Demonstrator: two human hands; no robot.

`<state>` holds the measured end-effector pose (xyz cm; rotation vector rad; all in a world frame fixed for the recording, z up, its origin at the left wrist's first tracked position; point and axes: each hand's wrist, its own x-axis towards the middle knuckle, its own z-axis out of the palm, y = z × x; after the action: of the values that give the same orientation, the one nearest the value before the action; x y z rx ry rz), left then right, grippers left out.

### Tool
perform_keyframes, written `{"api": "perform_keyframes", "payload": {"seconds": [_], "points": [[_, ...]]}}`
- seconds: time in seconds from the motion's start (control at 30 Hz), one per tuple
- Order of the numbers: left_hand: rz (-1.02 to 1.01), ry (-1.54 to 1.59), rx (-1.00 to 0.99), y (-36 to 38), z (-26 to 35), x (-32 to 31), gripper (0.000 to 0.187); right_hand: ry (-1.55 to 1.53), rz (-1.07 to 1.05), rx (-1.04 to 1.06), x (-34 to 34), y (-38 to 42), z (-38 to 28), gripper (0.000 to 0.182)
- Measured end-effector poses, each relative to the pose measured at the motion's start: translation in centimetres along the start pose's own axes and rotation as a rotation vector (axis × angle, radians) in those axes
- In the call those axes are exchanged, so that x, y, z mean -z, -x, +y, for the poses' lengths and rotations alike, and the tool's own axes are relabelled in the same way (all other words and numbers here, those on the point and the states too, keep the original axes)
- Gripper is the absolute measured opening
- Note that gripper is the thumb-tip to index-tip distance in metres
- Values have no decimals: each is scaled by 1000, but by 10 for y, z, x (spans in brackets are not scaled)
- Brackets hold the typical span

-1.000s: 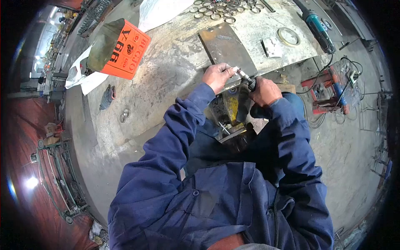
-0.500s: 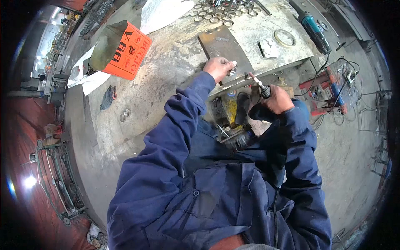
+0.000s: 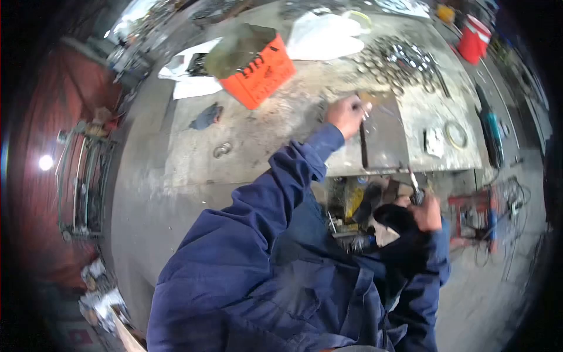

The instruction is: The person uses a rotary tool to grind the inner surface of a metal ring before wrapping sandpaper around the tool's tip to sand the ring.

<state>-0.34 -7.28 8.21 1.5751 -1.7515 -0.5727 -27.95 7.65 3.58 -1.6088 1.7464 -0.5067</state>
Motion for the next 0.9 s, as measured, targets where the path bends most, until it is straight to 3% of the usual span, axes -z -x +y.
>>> {"api": "perform_keyframes", "payload": {"seconds": [0.1,0.17,0.2,0.23,0.27,0.3,0.33,0.37,0.43,0.47,0.5,0.57,0.7,0.77,0.83,0.9], "points": [[429,-224,-201,-63,-67,66,33,16,5,-63,9,5,-9,32],[423,-256,-61,-81,-65,138,32,-18,79,3,7,7,2,34],[495,-467,18,-98,-77,161,29,7,118,55,4,7,9,40],[422,-419,102,-100,-77,183,27,11,123,49,3,7,17,40],[505,-563,39,-126,-131,200,27,64,166,81,0,6,23,42],[511,-637,34,-124,-133,209,28,115,186,127,-5,2,24,44],[516,-725,46,-111,-130,219,28,43,97,52,-1,2,13,45],[518,-637,18,-90,-117,222,47,-106,42,-18,-3,0,17,44],[447,-648,88,-61,-125,229,48,2,13,-58,-1,0,15,44],[323,-606,153,-46,-136,235,46,27,56,26,-1,1,16,43],[339,-625,190,-23,-148,242,46,88,33,-19,-1,-3,23,43],[182,-497,138,24,-178,243,41,58,33,-3,-2,-2,21,43],[104,-651,368,107,-257,243,33,95,53,48,-2,-4,20,43],[19,-551,394,136,-277,227,28,79,10,-13,-1,-4,12,42],[128,-439,324,154,-289,208,18,113,116,123,-5,1,7,38],[231,-674,231,156,-307,195,18,72,53,106,-6,-4,9,35]]}}
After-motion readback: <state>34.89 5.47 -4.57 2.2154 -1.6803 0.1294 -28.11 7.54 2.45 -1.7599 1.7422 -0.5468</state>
